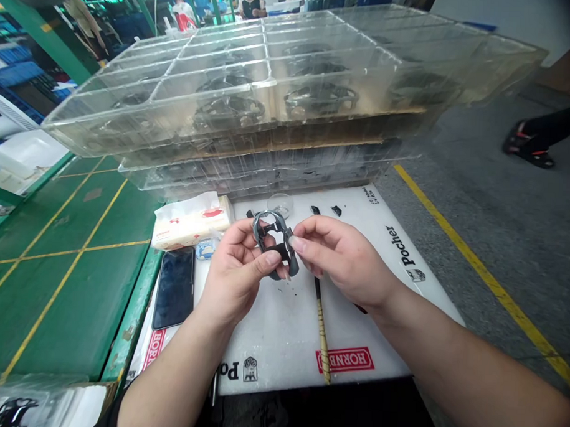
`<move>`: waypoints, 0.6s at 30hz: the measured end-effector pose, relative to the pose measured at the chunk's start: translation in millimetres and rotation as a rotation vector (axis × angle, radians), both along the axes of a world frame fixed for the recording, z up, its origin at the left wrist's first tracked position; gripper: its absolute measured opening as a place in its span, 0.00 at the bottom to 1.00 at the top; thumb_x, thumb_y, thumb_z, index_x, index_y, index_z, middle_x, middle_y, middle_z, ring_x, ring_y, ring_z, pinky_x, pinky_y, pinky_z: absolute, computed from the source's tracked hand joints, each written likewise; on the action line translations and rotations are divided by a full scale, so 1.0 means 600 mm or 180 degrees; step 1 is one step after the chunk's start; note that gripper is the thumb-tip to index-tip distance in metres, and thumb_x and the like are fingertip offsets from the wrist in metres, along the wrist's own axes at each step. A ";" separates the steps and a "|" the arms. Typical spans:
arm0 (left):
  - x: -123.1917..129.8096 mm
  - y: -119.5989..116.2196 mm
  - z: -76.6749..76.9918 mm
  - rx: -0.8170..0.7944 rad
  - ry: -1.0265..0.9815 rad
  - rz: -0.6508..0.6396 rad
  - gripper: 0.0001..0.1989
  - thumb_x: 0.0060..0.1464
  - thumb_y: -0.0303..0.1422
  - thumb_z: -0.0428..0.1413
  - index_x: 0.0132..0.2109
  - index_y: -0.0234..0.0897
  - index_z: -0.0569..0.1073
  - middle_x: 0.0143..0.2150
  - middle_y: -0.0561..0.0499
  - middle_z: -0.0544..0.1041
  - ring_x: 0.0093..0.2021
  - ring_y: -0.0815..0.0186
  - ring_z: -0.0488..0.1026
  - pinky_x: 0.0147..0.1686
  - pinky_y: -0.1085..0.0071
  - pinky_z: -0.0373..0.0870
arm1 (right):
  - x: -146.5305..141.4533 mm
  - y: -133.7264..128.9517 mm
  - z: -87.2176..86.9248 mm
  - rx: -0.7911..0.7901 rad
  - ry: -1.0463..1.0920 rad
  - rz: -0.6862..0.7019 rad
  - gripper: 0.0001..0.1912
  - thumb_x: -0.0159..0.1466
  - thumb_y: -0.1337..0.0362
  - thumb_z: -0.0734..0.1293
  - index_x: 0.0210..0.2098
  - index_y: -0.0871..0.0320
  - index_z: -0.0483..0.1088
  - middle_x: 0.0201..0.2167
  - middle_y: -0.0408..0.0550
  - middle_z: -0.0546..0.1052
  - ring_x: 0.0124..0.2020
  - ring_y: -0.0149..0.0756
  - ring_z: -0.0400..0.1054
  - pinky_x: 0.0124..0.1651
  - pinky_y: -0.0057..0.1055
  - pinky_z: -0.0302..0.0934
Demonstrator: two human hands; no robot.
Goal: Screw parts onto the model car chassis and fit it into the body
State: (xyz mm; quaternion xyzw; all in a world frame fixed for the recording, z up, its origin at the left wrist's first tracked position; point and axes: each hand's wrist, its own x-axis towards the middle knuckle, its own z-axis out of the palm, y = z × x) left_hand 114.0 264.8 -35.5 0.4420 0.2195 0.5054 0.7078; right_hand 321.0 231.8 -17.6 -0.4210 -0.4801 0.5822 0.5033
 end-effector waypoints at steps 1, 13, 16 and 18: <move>0.000 0.000 0.001 -0.0041 -0.0001 -0.0021 0.21 0.59 0.30 0.80 0.54 0.40 0.81 0.42 0.57 0.84 0.30 0.68 0.87 0.33 0.73 0.88 | 0.000 0.000 0.000 -0.0069 0.0016 0.0009 0.18 0.71 0.49 0.82 0.45 0.56 0.78 0.33 0.42 0.78 0.28 0.31 0.65 0.31 0.32 0.60; -0.005 0.002 0.004 -0.0601 -0.0083 -0.0295 0.26 0.56 0.34 0.83 0.55 0.41 0.80 0.41 0.57 0.85 0.27 0.70 0.85 0.30 0.76 0.85 | 0.000 0.001 0.004 0.0059 -0.0181 -0.0007 0.18 0.68 0.50 0.84 0.41 0.56 0.80 0.32 0.40 0.78 0.28 0.30 0.64 0.31 0.31 0.60; -0.007 0.004 0.005 -0.0671 -0.0113 -0.0393 0.25 0.57 0.34 0.83 0.55 0.41 0.80 0.41 0.57 0.86 0.27 0.70 0.85 0.30 0.77 0.85 | 0.000 0.001 0.005 0.0032 -0.0178 0.0000 0.18 0.68 0.50 0.84 0.41 0.56 0.80 0.31 0.39 0.76 0.28 0.30 0.63 0.31 0.31 0.60; -0.008 0.005 0.005 -0.0692 -0.0126 -0.0428 0.25 0.57 0.33 0.82 0.55 0.41 0.80 0.41 0.57 0.86 0.27 0.70 0.85 0.30 0.77 0.85 | 0.001 0.001 0.006 0.0021 -0.0182 0.0013 0.18 0.68 0.50 0.84 0.41 0.56 0.79 0.30 0.38 0.75 0.28 0.30 0.63 0.32 0.31 0.60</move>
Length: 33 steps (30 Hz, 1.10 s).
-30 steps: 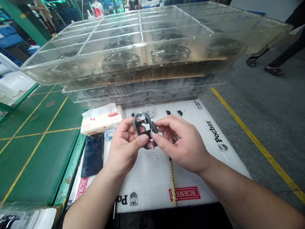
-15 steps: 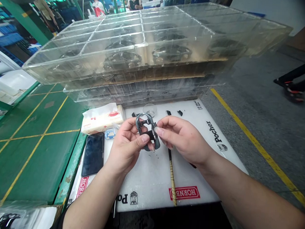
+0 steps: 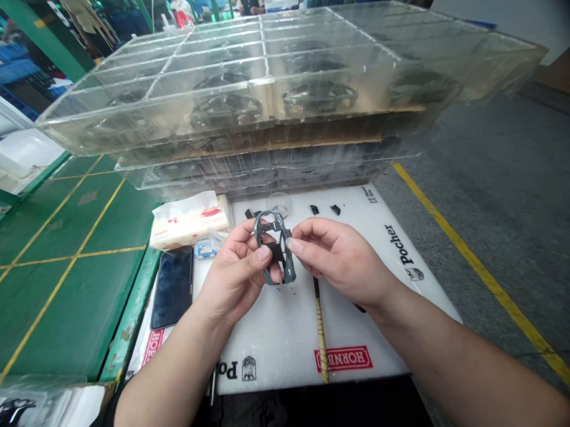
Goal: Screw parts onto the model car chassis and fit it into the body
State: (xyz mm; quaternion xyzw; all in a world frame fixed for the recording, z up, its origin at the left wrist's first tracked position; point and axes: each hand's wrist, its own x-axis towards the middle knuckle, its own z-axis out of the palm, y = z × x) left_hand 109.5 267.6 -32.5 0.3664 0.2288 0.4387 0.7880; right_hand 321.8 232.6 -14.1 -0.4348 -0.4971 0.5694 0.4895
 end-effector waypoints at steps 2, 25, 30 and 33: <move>0.000 0.000 0.000 -0.0001 -0.0018 -0.0016 0.25 0.58 0.33 0.82 0.56 0.41 0.80 0.41 0.57 0.86 0.27 0.70 0.85 0.30 0.78 0.85 | 0.001 0.001 0.000 -0.0027 -0.0003 0.0026 0.19 0.68 0.49 0.84 0.40 0.56 0.78 0.29 0.38 0.75 0.28 0.30 0.63 0.32 0.31 0.60; -0.003 0.002 0.001 0.0119 0.0085 -0.0017 0.21 0.59 0.32 0.80 0.54 0.40 0.82 0.41 0.55 0.85 0.26 0.70 0.85 0.29 0.78 0.83 | -0.002 0.006 -0.007 -0.0410 0.0647 0.0276 0.26 0.66 0.44 0.86 0.35 0.57 0.75 0.23 0.37 0.72 0.24 0.27 0.60 0.26 0.27 0.51; -0.002 0.004 0.005 0.0339 0.0279 0.0164 0.20 0.58 0.32 0.81 0.52 0.39 0.83 0.42 0.55 0.83 0.28 0.70 0.84 0.28 0.77 0.84 | 0.002 0.006 -0.004 -0.0551 0.0702 0.0294 0.26 0.65 0.44 0.86 0.34 0.57 0.76 0.23 0.39 0.72 0.25 0.29 0.60 0.26 0.27 0.50; -0.003 0.004 0.005 0.0539 0.0381 0.0286 0.21 0.57 0.31 0.81 0.53 0.39 0.83 0.41 0.55 0.83 0.29 0.70 0.83 0.29 0.77 0.85 | 0.003 0.006 -0.002 -0.0612 0.0744 0.0313 0.27 0.65 0.43 0.85 0.33 0.57 0.75 0.24 0.40 0.72 0.26 0.29 0.61 0.25 0.28 0.50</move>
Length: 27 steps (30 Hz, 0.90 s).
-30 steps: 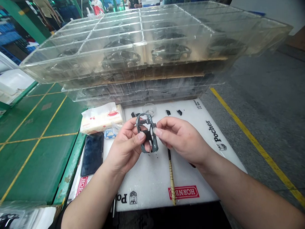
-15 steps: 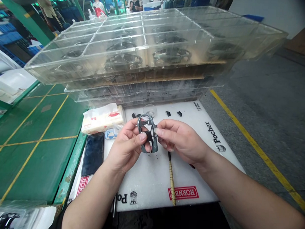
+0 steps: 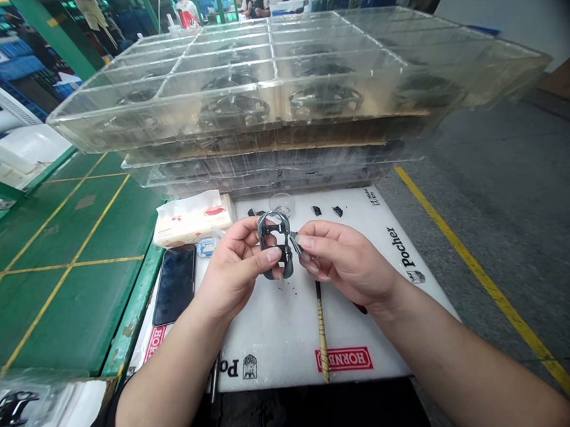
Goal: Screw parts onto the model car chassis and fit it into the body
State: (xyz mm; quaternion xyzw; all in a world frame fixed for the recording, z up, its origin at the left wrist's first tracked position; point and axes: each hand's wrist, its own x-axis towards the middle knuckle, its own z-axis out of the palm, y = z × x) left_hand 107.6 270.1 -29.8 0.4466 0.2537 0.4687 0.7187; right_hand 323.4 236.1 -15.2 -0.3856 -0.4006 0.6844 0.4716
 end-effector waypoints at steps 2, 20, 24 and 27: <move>-0.001 0.000 -0.002 0.0119 0.0047 0.0065 0.21 0.58 0.30 0.80 0.54 0.40 0.83 0.40 0.55 0.83 0.29 0.70 0.84 0.30 0.76 0.86 | 0.000 0.000 0.001 -0.0023 0.0006 0.0016 0.27 0.64 0.43 0.86 0.33 0.57 0.75 0.24 0.41 0.73 0.26 0.30 0.61 0.25 0.28 0.50; 0.002 -0.003 -0.005 0.0121 -0.0035 -0.0022 0.19 0.59 0.29 0.80 0.54 0.39 0.83 0.42 0.55 0.83 0.28 0.70 0.85 0.29 0.77 0.86 | 0.000 -0.003 -0.008 0.0315 -0.0233 -0.0194 0.21 0.65 0.53 0.87 0.35 0.56 0.76 0.22 0.36 0.70 0.24 0.28 0.59 0.27 0.28 0.51; 0.004 -0.002 -0.002 0.0025 -0.0113 -0.0090 0.18 0.59 0.29 0.79 0.52 0.38 0.83 0.42 0.55 0.83 0.28 0.71 0.85 0.29 0.78 0.85 | 0.001 -0.003 -0.009 0.0310 -0.0241 -0.0181 0.22 0.66 0.49 0.86 0.35 0.56 0.76 0.22 0.36 0.69 0.24 0.28 0.59 0.27 0.28 0.51; 0.004 -0.002 -0.001 -0.0067 -0.0162 -0.0119 0.19 0.60 0.30 0.80 0.54 0.38 0.84 0.42 0.56 0.83 0.28 0.71 0.85 0.29 0.78 0.85 | 0.001 -0.003 -0.009 0.0298 -0.0198 -0.0129 0.25 0.68 0.44 0.85 0.35 0.56 0.76 0.23 0.37 0.71 0.24 0.28 0.59 0.27 0.28 0.52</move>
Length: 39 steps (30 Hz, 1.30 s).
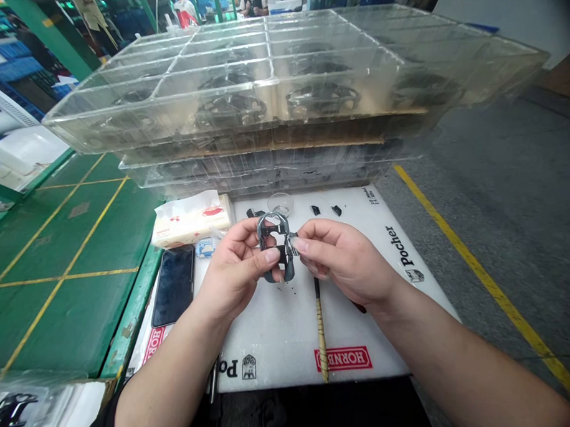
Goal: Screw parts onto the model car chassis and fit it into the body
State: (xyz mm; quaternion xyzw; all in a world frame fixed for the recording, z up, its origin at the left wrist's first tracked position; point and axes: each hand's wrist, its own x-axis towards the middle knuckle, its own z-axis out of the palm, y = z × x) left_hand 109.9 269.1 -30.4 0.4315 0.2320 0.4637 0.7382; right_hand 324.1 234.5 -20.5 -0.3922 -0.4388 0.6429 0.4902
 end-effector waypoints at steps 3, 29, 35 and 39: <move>-0.002 0.001 0.000 -0.0143 -0.0075 -0.0039 0.19 0.59 0.30 0.80 0.54 0.39 0.84 0.42 0.56 0.83 0.28 0.72 0.84 0.28 0.78 0.85 | 0.000 0.000 -0.001 -0.0025 0.0011 0.0031 0.29 0.69 0.38 0.83 0.33 0.56 0.75 0.26 0.40 0.73 0.25 0.29 0.62 0.27 0.29 0.53; -0.006 -0.001 0.001 -0.0774 -0.0376 -0.0596 0.26 0.57 0.35 0.83 0.56 0.37 0.81 0.38 0.55 0.85 0.24 0.72 0.83 0.25 0.83 0.80 | -0.003 0.000 0.000 0.0382 -0.0435 0.0037 0.27 0.69 0.40 0.83 0.36 0.55 0.77 0.26 0.38 0.70 0.28 0.31 0.60 0.31 0.33 0.55; -0.006 0.000 0.000 -0.0760 -0.0427 -0.0571 0.24 0.57 0.33 0.82 0.56 0.36 0.83 0.39 0.55 0.85 0.24 0.72 0.84 0.24 0.83 0.81 | -0.003 -0.002 0.001 0.0382 -0.0502 0.0085 0.26 0.67 0.42 0.85 0.35 0.55 0.76 0.28 0.39 0.73 0.29 0.31 0.62 0.33 0.32 0.56; -0.007 0.000 -0.002 -0.0738 -0.0437 -0.0584 0.24 0.58 0.33 0.82 0.56 0.36 0.83 0.39 0.55 0.85 0.25 0.71 0.84 0.25 0.83 0.81 | -0.005 -0.001 0.003 0.0354 -0.0417 0.0092 0.24 0.68 0.45 0.86 0.35 0.55 0.76 0.27 0.37 0.71 0.27 0.29 0.60 0.31 0.31 0.55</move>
